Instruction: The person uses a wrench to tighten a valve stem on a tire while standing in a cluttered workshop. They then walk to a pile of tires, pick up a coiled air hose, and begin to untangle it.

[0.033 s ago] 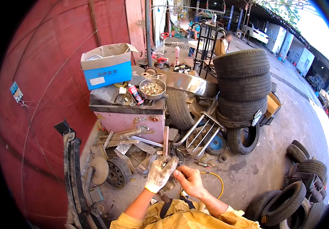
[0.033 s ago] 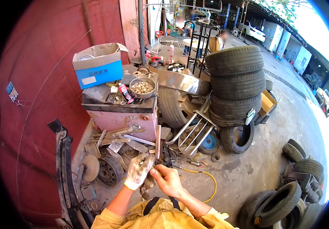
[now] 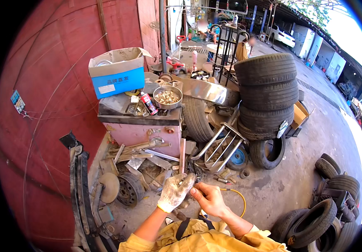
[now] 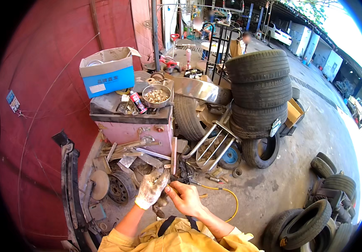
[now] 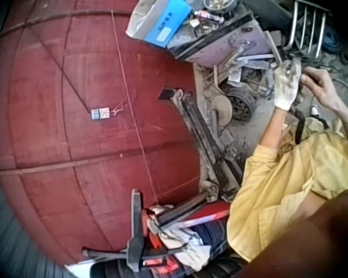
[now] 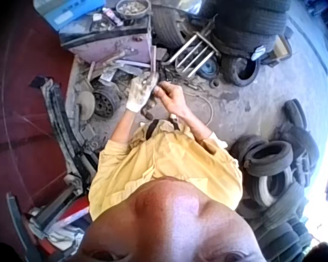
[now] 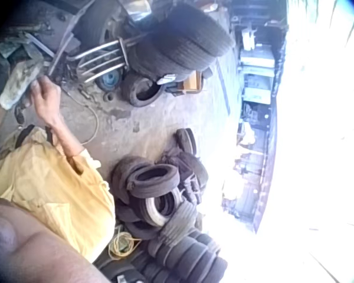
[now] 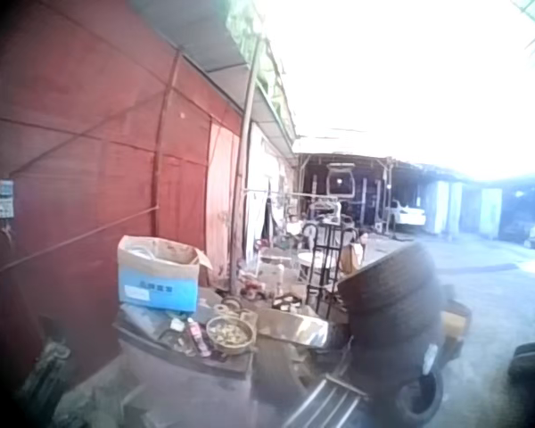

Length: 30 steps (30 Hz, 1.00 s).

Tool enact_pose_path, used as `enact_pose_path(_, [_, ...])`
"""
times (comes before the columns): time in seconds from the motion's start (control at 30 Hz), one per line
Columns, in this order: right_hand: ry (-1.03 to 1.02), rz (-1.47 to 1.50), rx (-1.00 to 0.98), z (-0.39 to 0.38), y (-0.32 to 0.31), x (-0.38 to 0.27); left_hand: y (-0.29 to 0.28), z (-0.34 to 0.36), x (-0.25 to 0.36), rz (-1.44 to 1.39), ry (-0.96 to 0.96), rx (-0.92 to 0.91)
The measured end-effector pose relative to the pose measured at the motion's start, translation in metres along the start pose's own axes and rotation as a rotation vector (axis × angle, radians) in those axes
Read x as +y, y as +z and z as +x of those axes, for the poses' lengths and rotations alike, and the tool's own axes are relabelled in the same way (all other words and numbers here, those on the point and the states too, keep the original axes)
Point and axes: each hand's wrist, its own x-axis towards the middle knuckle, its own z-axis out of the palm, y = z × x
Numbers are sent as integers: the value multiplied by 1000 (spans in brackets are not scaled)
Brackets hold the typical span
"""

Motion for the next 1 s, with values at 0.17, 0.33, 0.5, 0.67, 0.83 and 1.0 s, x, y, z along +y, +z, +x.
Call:
enact_pose_path(0.17, [-143,-111,-204,8,-21,-11,-18,-9,-2,-133,-150,-301])
enact_pose_path(0.33, [-218,17,-470,17,-47,-6,-7,-15,-7,-219,-24,-297])
enact_pose_path(0.5, [-501,-179,-279,31,-36,5,-12,-18,1,-159,-67,-198])
enact_pose_path(0.67, [-751,-452,204,42,-10,13,0,-10,-4,-486,-254,82])
enact_pose_path(0.83, [-750,-571,488,38,14,17,3,-2,-10,-561,-289,92])
enact_pose_path(1.0, [-783,-640,344,35,5,40,5,0,-4,-471,-276,74])
